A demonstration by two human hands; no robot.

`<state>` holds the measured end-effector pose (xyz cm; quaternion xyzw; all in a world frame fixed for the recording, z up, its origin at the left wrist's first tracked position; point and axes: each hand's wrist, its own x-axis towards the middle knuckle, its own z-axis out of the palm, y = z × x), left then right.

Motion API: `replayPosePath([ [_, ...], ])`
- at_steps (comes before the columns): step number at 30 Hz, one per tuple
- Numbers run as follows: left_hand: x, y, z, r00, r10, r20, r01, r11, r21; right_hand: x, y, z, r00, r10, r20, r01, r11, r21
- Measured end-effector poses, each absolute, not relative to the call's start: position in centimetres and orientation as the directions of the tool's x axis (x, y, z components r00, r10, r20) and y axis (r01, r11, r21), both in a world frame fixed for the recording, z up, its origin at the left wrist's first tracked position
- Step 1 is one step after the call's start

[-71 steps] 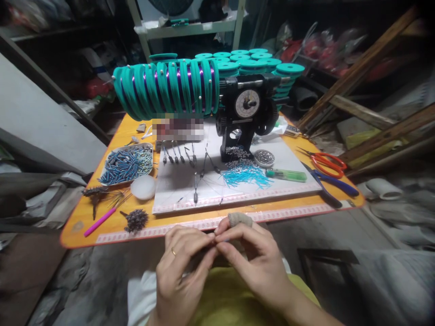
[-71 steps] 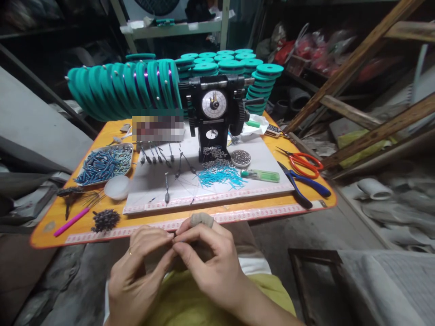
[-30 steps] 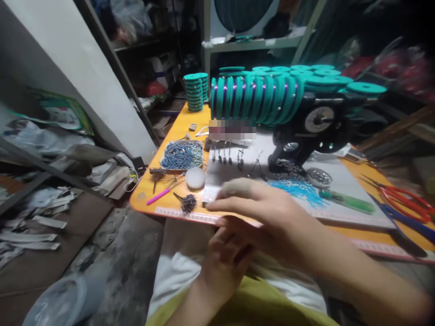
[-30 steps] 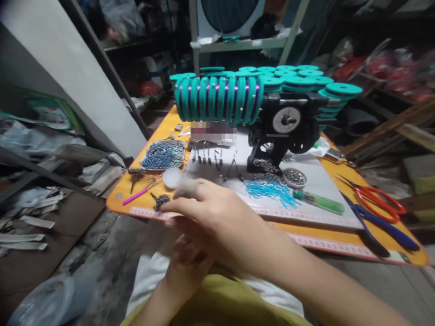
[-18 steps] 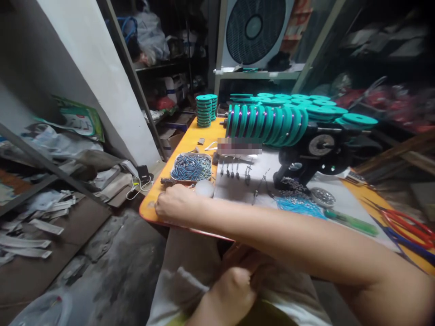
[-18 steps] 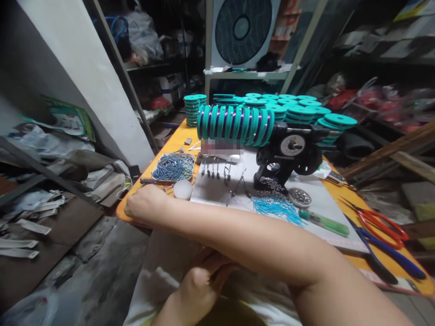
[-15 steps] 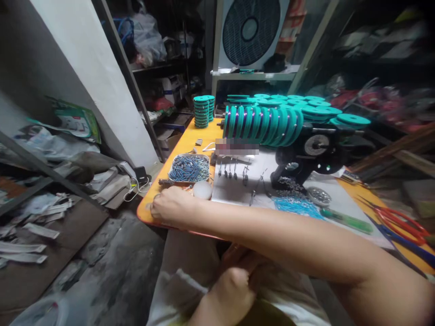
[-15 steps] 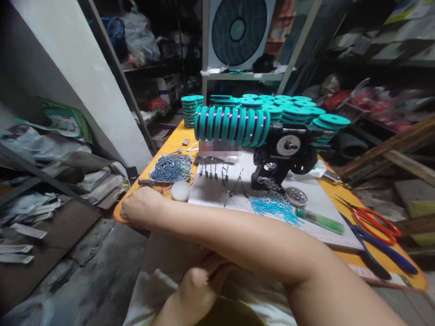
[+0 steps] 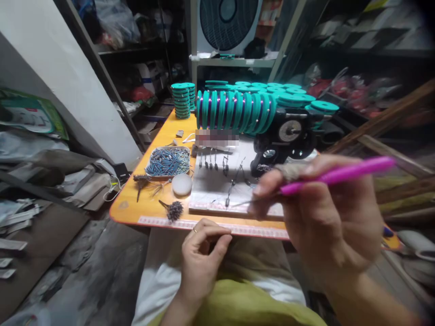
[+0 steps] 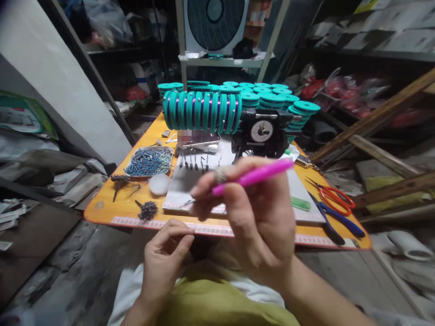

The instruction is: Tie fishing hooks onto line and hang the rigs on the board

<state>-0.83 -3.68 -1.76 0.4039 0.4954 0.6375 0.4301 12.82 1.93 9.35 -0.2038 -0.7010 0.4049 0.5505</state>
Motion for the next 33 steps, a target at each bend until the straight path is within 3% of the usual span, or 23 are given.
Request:
replayPosePath([
  [7,-0.4,-3.9,-2.0,-0.222,0.975,0.000,-0.285,-0.065,0.956,15.3,-1.2,2.5,-0.205,0.877,0.435,-0.188,0.401,-0.897],
  [10,-0.2,-4.0,-2.3,-0.209,0.978,0.002,-0.271,-0.060,0.961,15.0,-1.8,1.9,-0.151,0.883,0.444,-0.238,0.404,-0.883],
  [27,-0.2,-3.6,-2.5,-0.186,0.981,0.053,-0.249,-0.100,0.963,15.0,-1.5,0.8,-0.252,0.888,0.384,-0.262,0.319,-0.911],
  [33,-0.3,-3.8,-2.2,-0.197,0.979,0.052,-0.199,-0.092,0.976,14.9,-1.7,0.8,-0.248,0.835,0.491,-0.246,0.436,-0.866],
])
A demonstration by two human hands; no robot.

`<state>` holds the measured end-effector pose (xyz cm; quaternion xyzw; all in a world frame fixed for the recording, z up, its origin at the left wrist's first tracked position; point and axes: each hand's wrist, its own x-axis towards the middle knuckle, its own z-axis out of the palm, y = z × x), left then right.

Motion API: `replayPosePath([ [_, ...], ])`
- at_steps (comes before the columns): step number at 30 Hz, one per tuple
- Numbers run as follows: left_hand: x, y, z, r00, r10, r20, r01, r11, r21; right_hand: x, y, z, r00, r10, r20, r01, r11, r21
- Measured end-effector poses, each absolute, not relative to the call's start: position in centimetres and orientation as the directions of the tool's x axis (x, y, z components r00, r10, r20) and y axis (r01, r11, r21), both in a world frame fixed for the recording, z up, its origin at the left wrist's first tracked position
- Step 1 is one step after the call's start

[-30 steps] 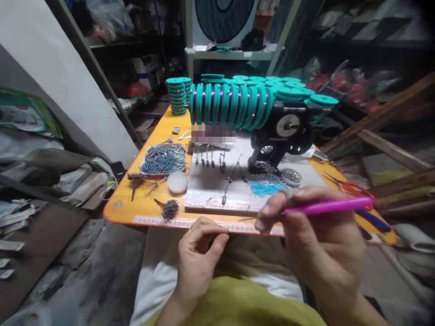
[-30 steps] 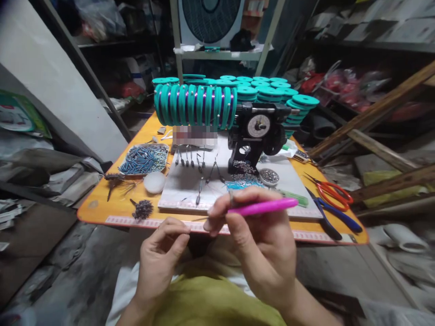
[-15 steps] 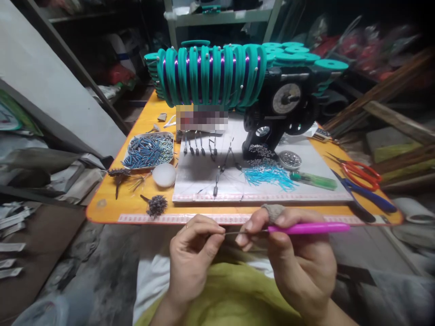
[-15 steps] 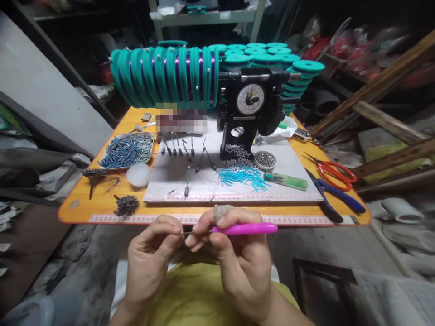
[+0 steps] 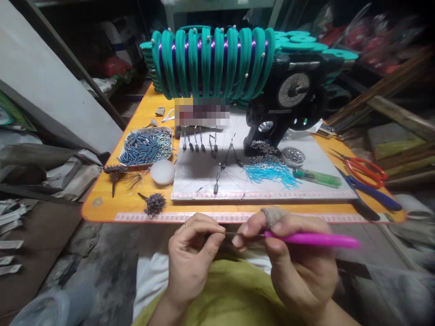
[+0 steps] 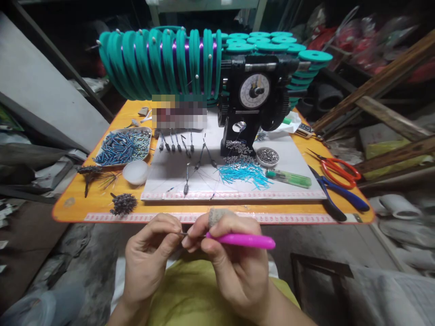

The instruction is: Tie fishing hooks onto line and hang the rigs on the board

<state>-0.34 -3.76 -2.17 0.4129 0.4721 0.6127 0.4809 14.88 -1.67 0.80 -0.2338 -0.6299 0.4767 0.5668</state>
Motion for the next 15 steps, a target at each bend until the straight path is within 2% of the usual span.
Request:
replayPosePath([
  [8,-0.5,-3.9,-2.1,-0.202,0.979,0.021,-0.103,-0.042,0.994,15.9,-1.4,-0.5,-0.327,0.755,0.568,-0.085,0.575,-0.814],
  [12,-0.7,-4.0,-1.7,-0.202,0.977,0.073,-0.041,-0.083,0.996,16.5,-0.5,0.9,-0.403,0.764,0.504,-0.151,0.487,-0.860],
  [15,-0.8,-4.0,-1.4,-0.237,0.964,0.122,0.003,-0.125,0.992,16.7,0.5,3.6,-0.335,0.789,0.516,-0.211,0.471,-0.857],
])
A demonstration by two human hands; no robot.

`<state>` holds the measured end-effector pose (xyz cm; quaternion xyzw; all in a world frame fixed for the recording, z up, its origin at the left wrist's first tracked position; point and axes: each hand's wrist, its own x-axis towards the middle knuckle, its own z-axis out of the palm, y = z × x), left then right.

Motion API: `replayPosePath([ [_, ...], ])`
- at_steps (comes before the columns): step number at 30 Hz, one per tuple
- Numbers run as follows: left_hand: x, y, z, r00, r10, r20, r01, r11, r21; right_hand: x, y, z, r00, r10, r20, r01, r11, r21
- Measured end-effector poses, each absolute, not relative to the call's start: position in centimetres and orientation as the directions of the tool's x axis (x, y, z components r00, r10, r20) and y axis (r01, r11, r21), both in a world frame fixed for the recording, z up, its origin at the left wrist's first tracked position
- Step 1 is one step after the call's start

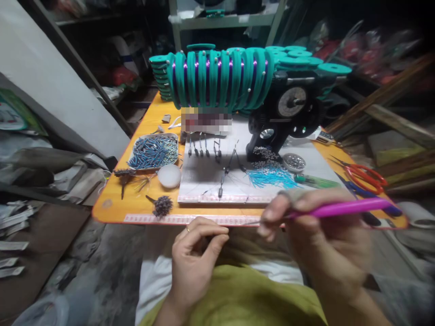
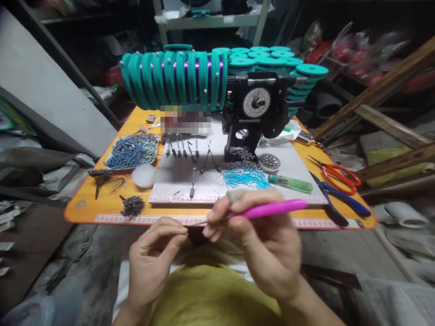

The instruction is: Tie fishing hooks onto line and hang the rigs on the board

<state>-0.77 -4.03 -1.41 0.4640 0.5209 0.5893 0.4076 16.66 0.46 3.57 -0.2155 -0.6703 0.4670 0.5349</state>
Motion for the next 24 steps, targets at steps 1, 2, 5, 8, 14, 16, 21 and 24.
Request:
replayPosePath([
  [1,-0.8,-4.1,-1.4,-0.245,0.961,0.128,0.015,-0.128,0.992,16.4,0.9,4.6,-0.316,0.784,0.534,-0.199,0.496,-0.845],
  [2,-0.7,-4.1,-1.4,-0.241,0.962,0.126,0.019,-0.125,0.992,15.8,1.4,5.5,-0.336,0.768,0.545,-0.159,0.524,-0.837],
  [5,-0.4,-4.4,-1.6,-0.201,0.974,0.107,0.004,-0.108,0.994,12.2,3.3,7.9,-0.584,0.651,0.485,0.031,0.615,-0.788],
  [8,-0.1,-4.6,-2.1,-0.180,0.974,0.136,0.027,-0.133,0.991,6.6,5.6,9.2,-0.818,0.501,0.284,0.169,0.680,-0.713],
  [14,-0.3,-5.0,-2.4,-0.177,0.964,0.197,0.144,-0.173,0.974,-3.3,8.7,8.5,-0.994,0.109,0.005,0.105,0.964,-0.244],
  [16,-0.6,-5.1,-2.3,-0.153,0.972,0.176,0.150,-0.153,0.977,-5.1,8.9,8.1,-0.995,0.076,-0.057,0.085,0.978,-0.190],
  [21,-0.5,-5.2,-2.5,-0.120,0.986,0.120,0.086,-0.110,0.990,-7.0,8.7,7.2,-0.986,0.079,-0.147,0.100,0.985,-0.141],
  [24,-0.4,-5.1,-2.7,-0.123,0.985,0.120,0.024,-0.118,0.993,-7.3,8.8,6.6,-0.984,0.104,-0.145,0.123,0.983,-0.134],
])
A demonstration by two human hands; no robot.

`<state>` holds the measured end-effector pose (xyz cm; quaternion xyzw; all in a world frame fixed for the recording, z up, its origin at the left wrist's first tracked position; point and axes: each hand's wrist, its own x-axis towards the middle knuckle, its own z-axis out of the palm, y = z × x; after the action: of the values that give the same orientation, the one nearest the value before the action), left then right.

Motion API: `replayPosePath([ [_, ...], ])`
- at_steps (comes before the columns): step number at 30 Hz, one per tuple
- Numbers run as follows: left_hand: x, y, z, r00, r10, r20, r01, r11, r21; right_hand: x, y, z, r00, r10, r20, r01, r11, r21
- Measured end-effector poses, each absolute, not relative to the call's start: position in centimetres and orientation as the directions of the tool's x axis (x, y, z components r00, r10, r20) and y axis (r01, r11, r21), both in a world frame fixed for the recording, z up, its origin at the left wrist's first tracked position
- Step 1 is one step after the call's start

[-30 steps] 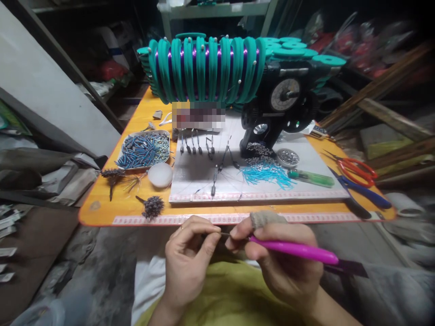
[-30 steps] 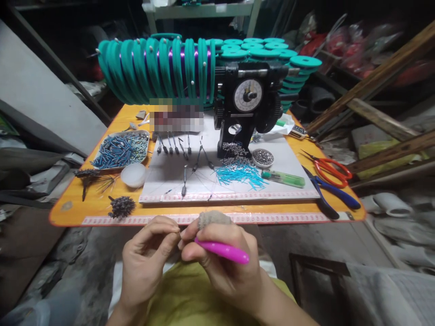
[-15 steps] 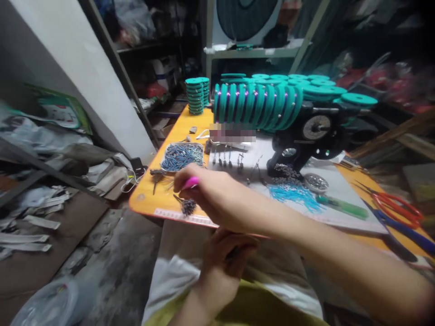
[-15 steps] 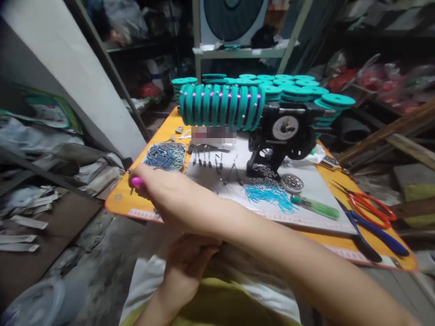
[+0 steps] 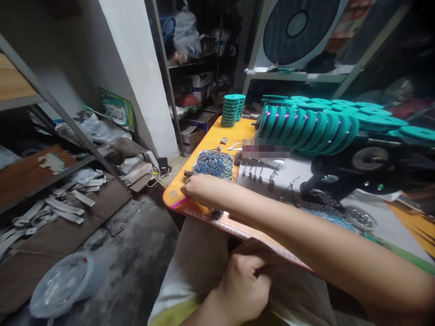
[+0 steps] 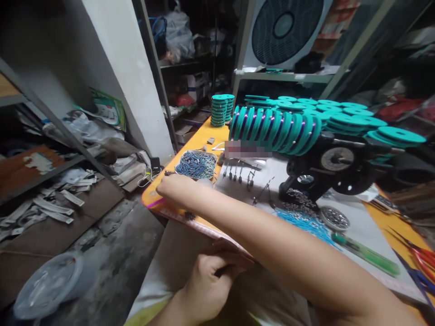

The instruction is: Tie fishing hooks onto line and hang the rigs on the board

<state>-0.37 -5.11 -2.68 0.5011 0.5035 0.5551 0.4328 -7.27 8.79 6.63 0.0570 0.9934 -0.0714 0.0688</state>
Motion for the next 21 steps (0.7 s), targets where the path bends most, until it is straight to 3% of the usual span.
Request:
replayPosePath([
  [6,-0.4,-5.2,-2.7,-0.211,0.976,0.044,-0.055,-0.056,0.997,-4.5,8.2,8.2,-0.981,0.190,0.048,0.180,0.969,-0.169],
  [11,-0.6,-5.0,-3.0,-0.281,0.958,-0.057,-0.306,-0.033,0.952,4.7,6.0,10.3,-0.748,0.370,0.551,0.229,0.923,-0.309],
  [15,-0.7,-4.9,-2.5,-0.265,0.961,-0.082,-0.366,-0.022,0.930,11.8,3.5,7.7,-0.645,0.548,0.533,0.372,0.834,-0.408],
  [21,0.5,-5.0,-1.8,-0.221,0.971,-0.090,-0.388,-0.003,0.922,15.0,-0.1,2.0,-0.468,0.829,0.305,0.472,0.526,-0.707],
])
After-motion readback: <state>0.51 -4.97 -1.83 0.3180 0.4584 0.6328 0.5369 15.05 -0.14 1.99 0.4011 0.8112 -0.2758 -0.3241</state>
